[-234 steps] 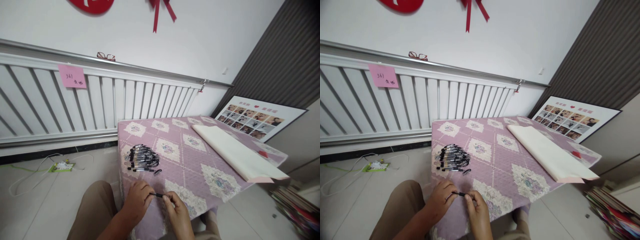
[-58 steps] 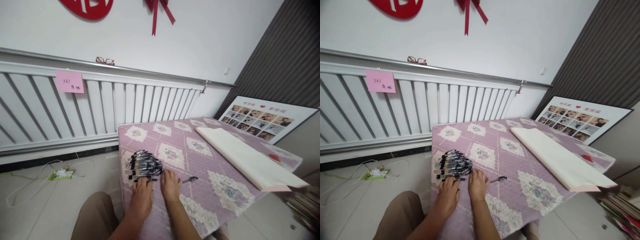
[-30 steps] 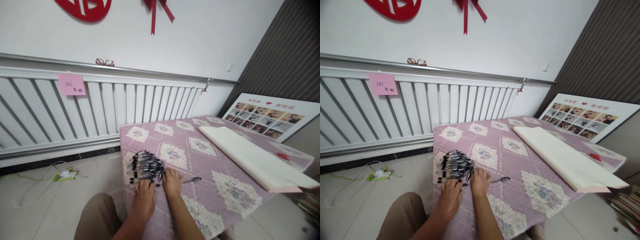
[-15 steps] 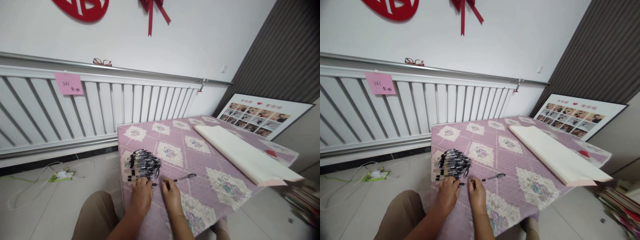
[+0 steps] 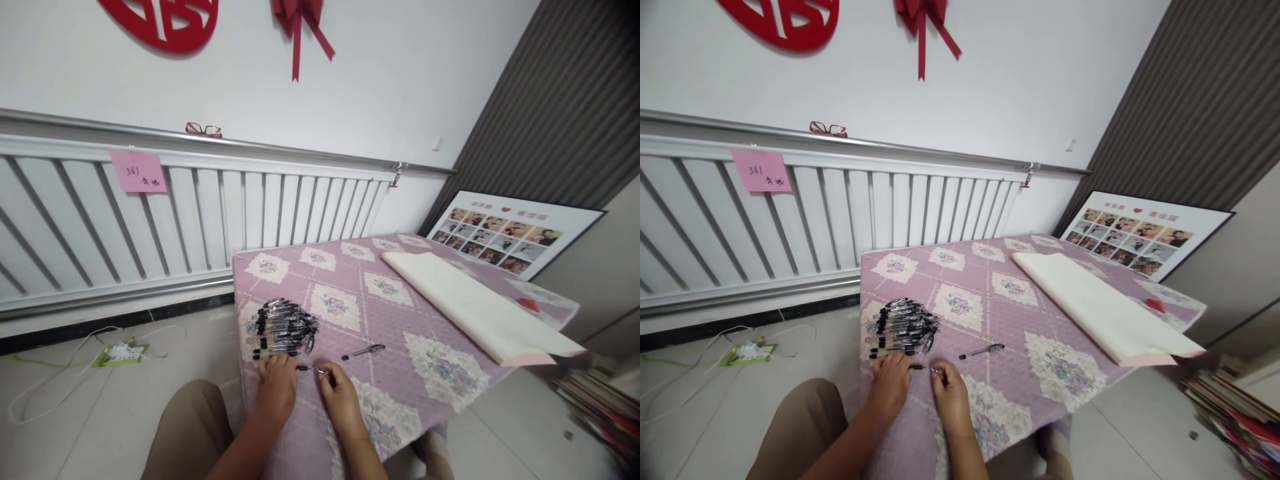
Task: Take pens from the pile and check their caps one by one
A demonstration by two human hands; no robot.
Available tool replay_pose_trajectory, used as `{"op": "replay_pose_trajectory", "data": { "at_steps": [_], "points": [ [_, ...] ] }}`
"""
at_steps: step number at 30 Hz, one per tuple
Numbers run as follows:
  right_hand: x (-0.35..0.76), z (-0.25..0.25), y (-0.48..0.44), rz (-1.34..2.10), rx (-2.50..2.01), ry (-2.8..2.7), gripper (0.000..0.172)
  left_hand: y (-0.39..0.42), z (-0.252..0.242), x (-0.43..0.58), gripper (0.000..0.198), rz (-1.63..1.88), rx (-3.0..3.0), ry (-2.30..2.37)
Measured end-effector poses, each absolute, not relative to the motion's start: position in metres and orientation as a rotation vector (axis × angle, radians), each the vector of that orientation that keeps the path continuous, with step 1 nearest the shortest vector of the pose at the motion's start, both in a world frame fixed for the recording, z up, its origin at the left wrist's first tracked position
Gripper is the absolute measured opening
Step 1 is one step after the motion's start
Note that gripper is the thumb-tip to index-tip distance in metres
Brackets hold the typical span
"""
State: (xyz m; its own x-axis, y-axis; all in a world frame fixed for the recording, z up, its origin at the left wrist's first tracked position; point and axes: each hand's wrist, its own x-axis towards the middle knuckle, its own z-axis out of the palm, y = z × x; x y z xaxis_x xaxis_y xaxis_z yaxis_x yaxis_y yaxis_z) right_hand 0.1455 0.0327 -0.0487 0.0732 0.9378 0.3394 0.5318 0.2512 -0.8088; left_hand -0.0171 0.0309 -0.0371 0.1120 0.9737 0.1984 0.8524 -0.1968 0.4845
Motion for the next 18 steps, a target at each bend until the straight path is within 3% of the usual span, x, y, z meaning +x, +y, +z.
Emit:
{"op": "replay_pose_trajectory", "data": {
  "at_steps": [18],
  "points": [
    [0.1461,-0.0384,0.0287,0.686,-1.347,-1.68,0.015,0.0309,-0.0387,-0.022,0.024,0.671,2.239,1.571]
  ]
}}
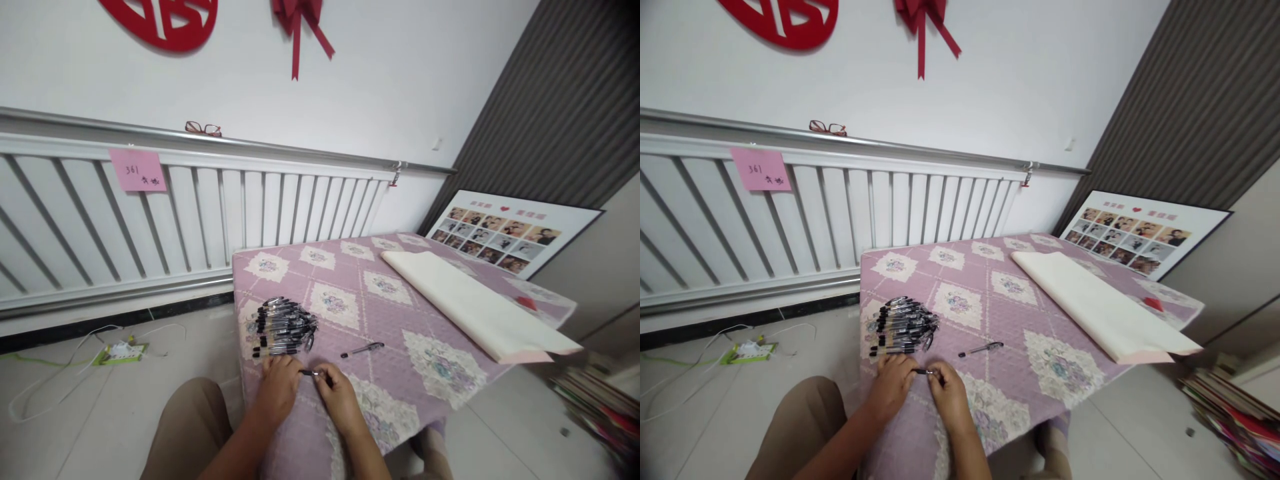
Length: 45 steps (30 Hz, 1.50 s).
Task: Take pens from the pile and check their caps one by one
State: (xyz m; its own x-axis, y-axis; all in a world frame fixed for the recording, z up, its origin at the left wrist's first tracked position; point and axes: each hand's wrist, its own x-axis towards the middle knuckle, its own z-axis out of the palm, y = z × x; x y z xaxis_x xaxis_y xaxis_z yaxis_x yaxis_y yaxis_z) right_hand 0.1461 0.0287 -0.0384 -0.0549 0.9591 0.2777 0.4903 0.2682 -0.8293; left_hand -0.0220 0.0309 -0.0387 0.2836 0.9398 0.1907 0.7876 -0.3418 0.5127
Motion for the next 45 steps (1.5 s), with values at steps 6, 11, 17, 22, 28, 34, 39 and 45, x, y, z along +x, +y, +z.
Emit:
{"op": "replay_pose_trajectory", "data": {
  "at_steps": [6,11,17,22,28,34,39,45],
  "points": [
    [0.148,-0.036,0.028,0.693,-1.314,-1.686,0.013,0.031,-0.041,-0.023,0.023,0.693,2.229,1.528],
    [0.149,-0.039,0.029,0.689,-1.327,-1.674,0.014,0.033,-0.044,-0.021,0.029,0.656,2.246,1.571],
    [0.15,-0.039,0.028,0.704,-1.336,-1.704,0.014,0.035,-0.044,-0.021,0.022,0.574,2.262,1.569],
    [0.151,-0.038,0.028,0.721,-1.349,-1.743,0.017,0.036,-0.049,-0.023,0.023,0.635,2.261,1.512],
    [0.149,-0.04,0.027,0.636,-1.363,-1.799,0.023,0.037,-0.052,-0.024,0.021,0.638,2.281,1.501],
    [0.146,-0.044,0.026,0.444,-1.402,-1.862,0.038,0.036,-0.052,-0.024,0.02,0.663,2.295,1.461],
    [0.146,-0.045,0.025,0.466,-1.414,-1.849,0.033,0.035,-0.051,-0.023,0.022,0.674,2.3,1.474],
    [0.148,-0.045,0.024,0.597,-1.403,-1.787,0.019,0.035,-0.051,-0.022,0.022,0.669,2.273,1.501]
  ]
}}
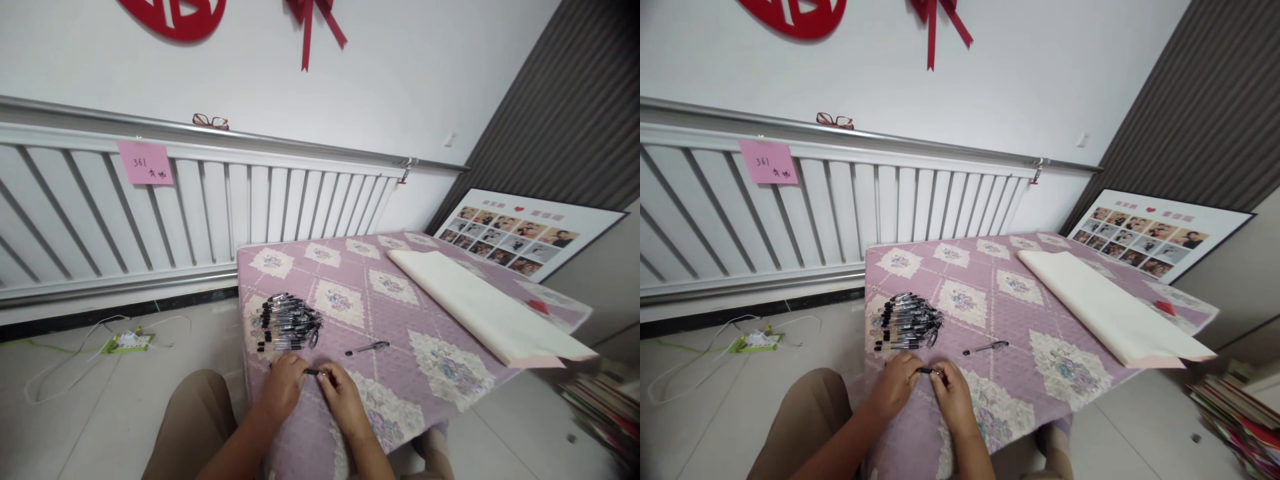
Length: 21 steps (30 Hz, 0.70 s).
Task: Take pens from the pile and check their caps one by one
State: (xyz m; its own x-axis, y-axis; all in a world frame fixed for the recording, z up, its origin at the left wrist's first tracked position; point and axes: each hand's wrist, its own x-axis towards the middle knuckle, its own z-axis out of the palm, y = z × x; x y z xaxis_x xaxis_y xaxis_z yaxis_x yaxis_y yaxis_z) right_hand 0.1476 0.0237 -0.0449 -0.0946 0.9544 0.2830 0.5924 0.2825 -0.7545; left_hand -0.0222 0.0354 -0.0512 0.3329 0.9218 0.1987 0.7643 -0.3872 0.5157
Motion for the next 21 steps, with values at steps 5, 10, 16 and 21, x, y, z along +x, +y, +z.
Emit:
{"op": "replay_pose_trajectory", "data": {
  "at_steps": [5,10,16,21],
  "points": [
    [0.1454,-0.0434,0.0242,0.515,-1.433,-1.816,0.03,0.0342,-0.0501,-0.0231,0.021,0.702,2.276,1.485],
    [0.1456,-0.0456,0.0245,0.531,-1.42,-1.781,0.024,0.0336,-0.0495,-0.0232,0.023,0.714,2.267,1.483],
    [0.1463,-0.0444,0.0235,0.554,-1.392,-1.811,0.019,0.034,-0.051,-0.0226,0.025,0.739,2.248,1.498],
    [0.1451,-0.0435,0.0234,0.519,-1.404,-1.797,0.023,0.034,-0.0524,-0.023,0.025,0.733,2.258,1.48]
  ]
}}
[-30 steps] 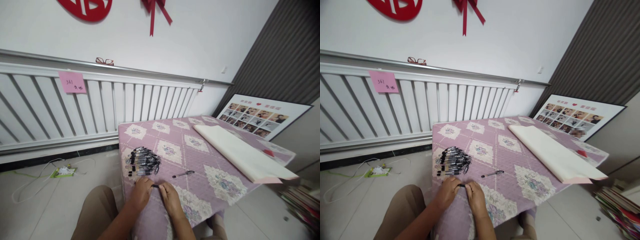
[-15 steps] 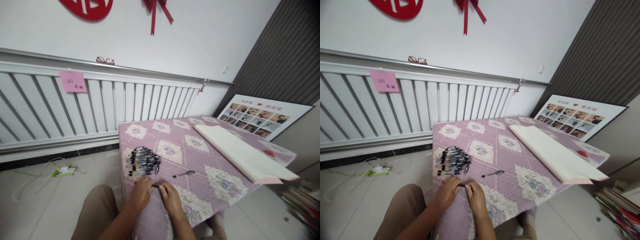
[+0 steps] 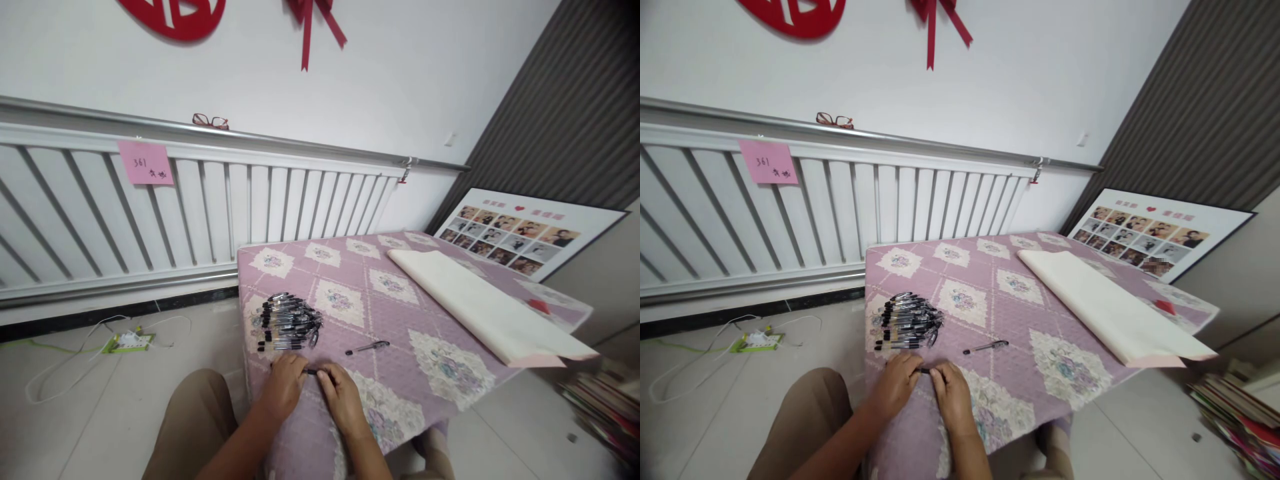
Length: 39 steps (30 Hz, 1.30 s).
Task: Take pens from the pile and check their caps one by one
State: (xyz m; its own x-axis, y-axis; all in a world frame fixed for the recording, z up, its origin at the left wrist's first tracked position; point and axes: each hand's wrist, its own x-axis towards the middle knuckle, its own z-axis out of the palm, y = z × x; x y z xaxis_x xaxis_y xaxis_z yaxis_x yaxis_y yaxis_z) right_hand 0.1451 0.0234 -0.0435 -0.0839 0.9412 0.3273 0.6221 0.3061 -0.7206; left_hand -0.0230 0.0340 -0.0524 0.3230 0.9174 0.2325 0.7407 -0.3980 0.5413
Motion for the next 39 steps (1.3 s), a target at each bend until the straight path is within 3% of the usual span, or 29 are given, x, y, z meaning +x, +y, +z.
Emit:
{"op": "replay_pose_trajectory", "data": {
  "at_steps": [6,10,17,21,27,31,39],
  "points": [
    [0.1467,-0.045,0.0236,0.555,-1.386,-1.792,0.015,0.0347,-0.0549,-0.0227,0.025,0.774,2.26,1.474],
    [0.1462,-0.0449,0.0238,0.528,-1.4,-1.805,0.024,0.0346,-0.0544,-0.0222,0.026,0.783,2.267,1.477],
    [0.1472,-0.0468,0.0233,0.558,-1.396,-1.787,0.014,0.0359,-0.0586,-0.0223,0.026,0.794,2.265,1.475],
    [0.1468,-0.046,0.023,0.549,-1.412,-1.801,0.021,0.0362,-0.0613,-0.0229,0.027,0.818,2.282,1.455],
    [0.1464,-0.0452,0.0225,0.567,-1.384,-1.76,0.014,0.0359,-0.0604,-0.0223,0.026,0.799,2.277,1.48],
    [0.1464,-0.0448,0.022,0.551,-1.394,-1.787,0.023,0.0358,-0.0606,-0.0219,0.026,0.811,2.282,1.478],
    [0.1463,-0.0444,0.0217,0.567,-1.394,-1.77,0.018,0.0346,-0.0563,-0.0223,0.027,0.781,2.269,1.48]
  ]
}}
